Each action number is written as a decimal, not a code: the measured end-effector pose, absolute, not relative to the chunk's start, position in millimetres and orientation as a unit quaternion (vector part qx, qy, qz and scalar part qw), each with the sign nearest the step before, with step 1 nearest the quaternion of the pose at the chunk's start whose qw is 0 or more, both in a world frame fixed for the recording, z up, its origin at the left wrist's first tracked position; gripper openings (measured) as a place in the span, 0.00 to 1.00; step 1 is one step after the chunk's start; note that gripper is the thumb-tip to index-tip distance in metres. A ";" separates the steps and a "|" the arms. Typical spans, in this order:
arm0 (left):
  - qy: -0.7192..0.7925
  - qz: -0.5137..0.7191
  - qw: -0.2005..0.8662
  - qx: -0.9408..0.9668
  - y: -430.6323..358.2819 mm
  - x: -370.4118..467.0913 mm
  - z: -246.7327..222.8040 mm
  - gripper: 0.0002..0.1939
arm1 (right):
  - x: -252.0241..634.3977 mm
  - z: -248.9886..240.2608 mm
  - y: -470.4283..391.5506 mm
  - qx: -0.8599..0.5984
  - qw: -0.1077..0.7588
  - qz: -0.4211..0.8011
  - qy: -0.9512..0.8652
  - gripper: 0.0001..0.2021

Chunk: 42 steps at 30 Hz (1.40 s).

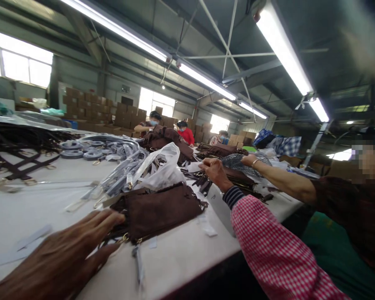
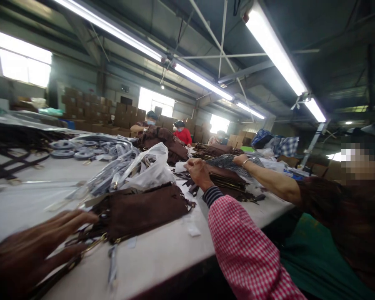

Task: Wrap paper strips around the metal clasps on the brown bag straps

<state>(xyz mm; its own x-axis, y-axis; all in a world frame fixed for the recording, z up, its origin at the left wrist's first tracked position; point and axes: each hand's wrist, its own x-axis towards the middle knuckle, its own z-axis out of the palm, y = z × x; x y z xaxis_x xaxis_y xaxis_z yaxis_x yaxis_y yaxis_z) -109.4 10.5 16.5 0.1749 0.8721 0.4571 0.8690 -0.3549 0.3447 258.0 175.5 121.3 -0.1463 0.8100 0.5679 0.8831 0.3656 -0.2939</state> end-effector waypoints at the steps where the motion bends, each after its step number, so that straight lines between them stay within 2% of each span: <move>1: 0.540 0.295 0.028 0.788 13.1 -101.3 32.1 0.21 | 243.2 126.5 163.3 -0.530 0.330 -0.043 -0.780 0.13; 5: 0.416 0.379 0.004 0.826 23.3 -70.6 96.3 0.32 | 179.1 137.9 106.6 -0.322 0.251 0.048 -0.912 0.11; 6: 0.393 0.383 0.029 0.835 24.7 -67.1 106.8 0.33 | 165.2 138.9 93.2 -0.275 0.243 0.074 -0.927 0.10; 8: 0.372 0.398 0.135 0.828 24.2 -67.3 117.4 0.27 | 142.3 138.8 71.3 -0.222 0.259 0.115 -0.933 0.09; 11: 0.396 0.409 0.313 0.760 14.4 -80.8 114.6 0.15 | 117.8 131.4 53.7 -0.222 0.313 0.164 -0.909 0.13; 13: 0.419 0.405 0.390 0.713 4.3 -93.4 107.6 0.11 | 104.6 120.8 50.4 -0.230 0.338 0.221 -0.885 0.17; 15: 0.442 0.403 0.420 0.683 -6.6 -106.4 100.2 0.10 | 92.4 105.9 51.7 -0.217 0.333 0.308 -0.864 0.19; 18: 0.485 0.411 0.414 0.652 -23.1 -127.2 89.4 0.10 | 77.3 77.8 56.8 -0.185 0.297 0.430 -0.832 0.16; 20: 0.516 0.424 0.396 0.630 -34.2 -142.8 81.7 0.11 | 70.1 57.8 57.8 -0.170 0.267 0.434 -0.844 0.13; 22: 0.541 0.425 0.393 0.610 -45.0 -158.4 73.7 0.13 | 64.5 39.7 54.3 -0.152 0.211 0.359 -0.896 0.15; 25: 0.566 0.403 0.437 0.570 -60.1 -177.7 63.6 0.14 | 56.8 20.2 42.6 -0.122 0.108 0.223 -0.961 0.24; 27: 0.584 0.397 0.445 0.550 -69.0 -186.8 59.1 0.15 | 52.2 12.8 35.5 -0.123 0.087 0.190 -0.970 0.23; 32: 0.633 0.380 0.391 0.549 -86.9 -203.9 49.5 0.16 | 47.0 8.6 34.5 -0.178 0.159 0.283 -0.929 0.05; 36: 0.630 0.385 0.403 0.541 -95.4 -211.8 36.5 0.14 | 49.6 14.4 41.1 -0.207 0.226 0.370 -0.877 0.02; 39: 0.614 0.403 0.424 0.530 -97.5 -210.5 27.9 0.12 | 50.8 19.4 44.3 -0.194 0.226 0.427 -0.854 0.04; 42: 0.598 0.402 0.440 0.535 -97.9 -205.4 22.9 0.09 | 50.1 22.3 45.3 -0.178 0.235 0.464 -0.835 0.01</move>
